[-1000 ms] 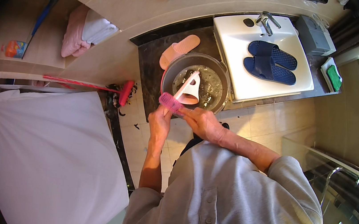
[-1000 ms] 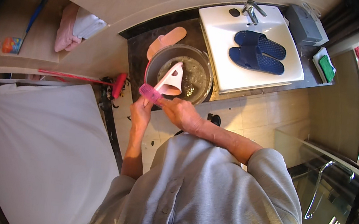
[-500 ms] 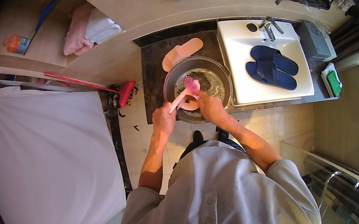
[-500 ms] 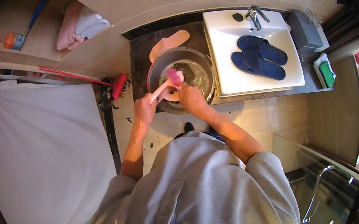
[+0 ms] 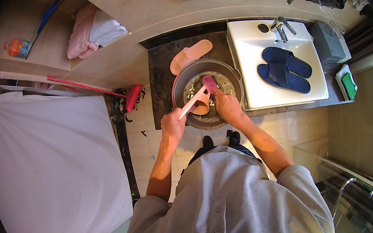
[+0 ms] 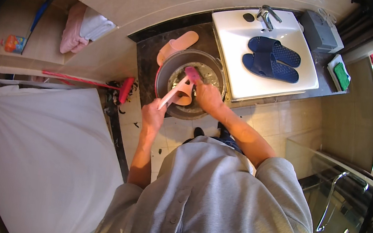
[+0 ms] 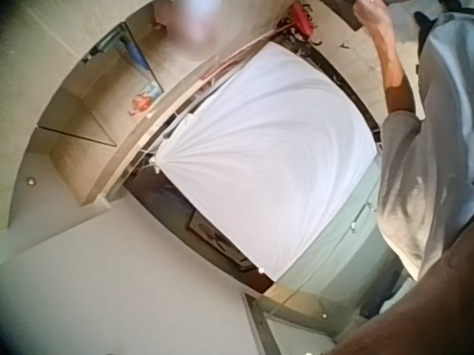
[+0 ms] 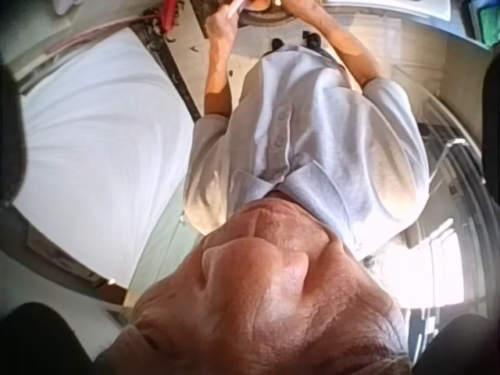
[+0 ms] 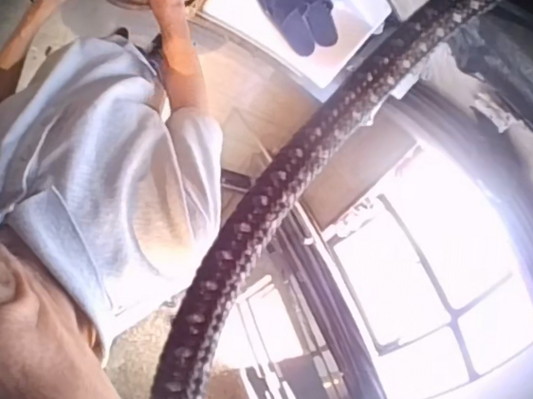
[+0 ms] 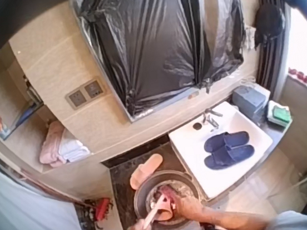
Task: The person scrubs a pair of pink slippers and a white sneaker with a pink brush in a bucket of soapy water. They rinse the items and place them on the sink counter.
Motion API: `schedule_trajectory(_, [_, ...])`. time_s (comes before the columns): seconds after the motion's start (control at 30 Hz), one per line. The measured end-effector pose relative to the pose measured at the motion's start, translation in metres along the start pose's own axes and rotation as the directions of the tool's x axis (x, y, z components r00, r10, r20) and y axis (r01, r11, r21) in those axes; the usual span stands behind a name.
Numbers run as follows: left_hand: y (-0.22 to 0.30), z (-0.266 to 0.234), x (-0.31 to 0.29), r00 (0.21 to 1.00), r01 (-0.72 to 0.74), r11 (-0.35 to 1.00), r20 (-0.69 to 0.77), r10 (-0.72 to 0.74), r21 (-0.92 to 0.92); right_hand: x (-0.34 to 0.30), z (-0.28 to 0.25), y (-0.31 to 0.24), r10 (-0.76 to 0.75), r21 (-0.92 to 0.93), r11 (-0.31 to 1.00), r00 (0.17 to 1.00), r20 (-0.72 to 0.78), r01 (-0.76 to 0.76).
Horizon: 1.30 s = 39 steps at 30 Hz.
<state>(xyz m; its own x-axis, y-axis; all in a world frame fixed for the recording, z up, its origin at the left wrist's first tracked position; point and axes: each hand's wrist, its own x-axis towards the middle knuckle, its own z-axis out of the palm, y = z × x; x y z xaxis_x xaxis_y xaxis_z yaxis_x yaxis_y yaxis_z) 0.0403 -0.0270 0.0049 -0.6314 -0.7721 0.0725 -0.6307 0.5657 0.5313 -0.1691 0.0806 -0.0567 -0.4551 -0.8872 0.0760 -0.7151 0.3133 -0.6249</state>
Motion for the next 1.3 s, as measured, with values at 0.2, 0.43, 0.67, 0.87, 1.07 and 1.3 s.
schedule_trajectory(0.2, [0.033, 0.006, 0.021, 0.987, -0.123, 0.944, 0.133, 0.085, 0.306, 0.03, 0.038, 0.027, 0.204, -0.062, 0.978, 0.967, 0.151, -0.197])
schedule_trajectory(0.43, [0.042, 0.008, 0.03, 0.983, -0.124, 0.907, 0.175, 0.056, 0.402, 0.027, 0.031, 0.025, 0.137, 0.078, 0.986, 0.981, 0.138, -0.148])
schedule_trajectory(0.67, [0.031, -0.001, 0.033, 0.988, -0.079, 0.949, 0.154, 0.033, 0.306, -0.038, -0.041, -0.082, 0.042, 0.423, 0.899, 0.982, 0.183, -0.117])
schedule_trajectory(0.87, [0.02, 0.003, 0.037, 0.995, -0.05, 0.988, 0.088, 0.037, 0.147, -0.034, -0.022, -0.056, 0.037, 0.36, 0.93, 0.995, 0.093, -0.068])
schedule_trajectory(1.07, [0.015, -0.002, 0.022, 0.993, -0.107, 0.993, 0.056, 0.104, 0.054, 0.01, 0.024, 0.021, 0.19, 0.16, 0.97, 0.981, -0.04, -0.182])
schedule_trajectory(1.3, [0.022, 0.001, 0.013, 0.992, -0.114, 0.965, 0.077, 0.099, 0.237, 0.0, -0.005, -0.032, 0.132, 0.178, 0.973, 0.987, 0.093, -0.147])
